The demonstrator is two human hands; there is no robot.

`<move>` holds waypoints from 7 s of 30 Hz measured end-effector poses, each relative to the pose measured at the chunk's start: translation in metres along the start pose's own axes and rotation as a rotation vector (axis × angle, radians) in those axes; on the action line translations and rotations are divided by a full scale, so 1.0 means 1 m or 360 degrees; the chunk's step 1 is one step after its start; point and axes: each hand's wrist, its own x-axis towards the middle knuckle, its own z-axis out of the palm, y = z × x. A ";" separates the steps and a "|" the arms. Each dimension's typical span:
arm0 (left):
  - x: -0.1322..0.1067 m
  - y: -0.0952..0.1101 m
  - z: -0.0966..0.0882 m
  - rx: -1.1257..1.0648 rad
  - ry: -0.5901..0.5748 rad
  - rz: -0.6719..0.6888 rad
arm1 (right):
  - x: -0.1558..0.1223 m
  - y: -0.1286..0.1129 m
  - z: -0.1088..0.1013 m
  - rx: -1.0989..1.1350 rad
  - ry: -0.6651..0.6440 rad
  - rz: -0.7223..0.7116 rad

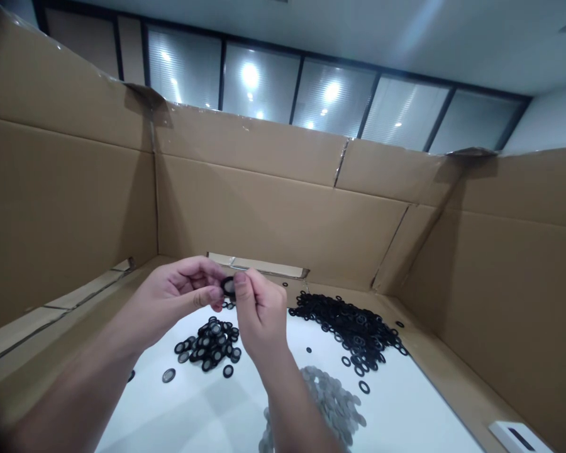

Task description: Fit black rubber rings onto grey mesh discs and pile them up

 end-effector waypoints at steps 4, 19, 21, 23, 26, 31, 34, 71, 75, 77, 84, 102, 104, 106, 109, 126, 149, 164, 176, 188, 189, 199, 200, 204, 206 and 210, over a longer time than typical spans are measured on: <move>-0.001 -0.001 0.000 0.0186 -0.0111 0.0070 | 0.000 0.004 0.003 0.0049 0.0110 0.0028; -0.001 -0.014 0.004 0.0679 0.0037 0.0291 | 0.004 0.009 0.006 0.0039 -0.0009 0.0144; 0.000 -0.016 0.007 0.0654 0.0046 0.0284 | 0.005 0.011 0.006 -0.0032 0.0019 0.0129; 0.001 -0.018 0.011 0.0629 0.0035 0.0294 | 0.005 0.011 0.006 -0.0059 0.0088 0.0098; 0.002 -0.023 0.018 0.0593 0.0058 0.0340 | 0.005 0.010 0.007 -0.0068 0.0215 0.0052; 0.004 -0.030 0.024 0.0598 0.0239 0.0387 | 0.001 0.008 0.012 -0.0083 0.0263 0.0003; 0.004 -0.032 0.027 0.0496 0.0216 0.0400 | -0.003 0.006 0.015 -0.0106 0.0282 -0.0073; 0.000 -0.034 0.035 0.0705 0.0433 0.0536 | -0.006 0.001 0.020 0.0079 0.0298 0.0102; -0.001 -0.037 0.040 0.0764 0.0496 0.0594 | -0.009 0.001 0.025 -0.0080 0.0386 0.0043; -0.001 -0.037 0.042 0.0799 0.0493 0.0635 | -0.009 0.001 0.025 -0.0118 0.0423 0.0009; 0.001 -0.042 0.041 0.0796 0.0451 0.0598 | -0.008 0.006 0.022 -0.0190 0.0453 -0.0018; 0.012 -0.023 -0.007 -0.0163 -0.0047 -0.0124 | 0.018 -0.001 -0.034 -0.0301 -0.0640 -0.0228; 0.012 -0.024 -0.009 -0.0143 -0.0067 -0.0168 | 0.018 -0.003 -0.036 -0.0337 -0.0660 -0.0265; 0.013 -0.025 -0.009 -0.0141 -0.0053 -0.0193 | 0.017 -0.004 -0.035 -0.0364 -0.0638 -0.0273; 0.014 -0.026 -0.007 -0.0144 -0.0032 -0.0201 | 0.017 -0.005 -0.033 -0.0418 -0.0591 -0.0256; 0.016 -0.022 -0.004 -0.0344 -0.0111 -0.0212 | 0.017 0.001 -0.025 -0.0565 -0.0391 -0.0383; 0.015 -0.028 -0.002 -0.0121 -0.0048 -0.0107 | 0.018 0.003 -0.025 -0.0551 -0.0290 -0.0386; 0.011 -0.021 -0.006 0.0165 0.0826 0.0472 | 0.012 -0.018 -0.013 -0.0292 -0.0201 -0.0354; 0.002 -0.027 0.033 0.0494 0.0477 0.0383 | -0.004 -0.009 0.015 -0.0211 -0.0343 -0.0232; 0.000 -0.028 0.040 0.0365 0.0487 0.0409 | -0.005 -0.018 0.015 -0.0340 -0.0253 -0.0215; 0.000 -0.028 0.040 0.0394 0.0510 0.0443 | -0.004 -0.017 0.015 -0.0336 -0.0262 -0.0208; 0.009 -0.032 0.027 0.0320 0.0500 0.0315 | 0.001 -0.007 0.010 -0.0273 -0.0266 -0.0269; 0.010 -0.032 0.024 0.0219 0.0500 0.0278 | 0.002 -0.007 0.007 -0.0261 -0.0230 -0.0267; 0.013 -0.029 0.014 -0.0097 0.0435 0.0235 | 0.010 -0.006 -0.006 -0.0255 -0.0201 -0.0236; 0.013 -0.027 0.011 -0.0119 0.0366 0.0235 | 0.014 -0.007 -0.012 -0.0281 -0.0231 -0.0274; 0.013 -0.026 0.009 -0.0104 0.0254 0.0207 | 0.017 -0.008 -0.019 -0.0309 -0.0242 -0.0304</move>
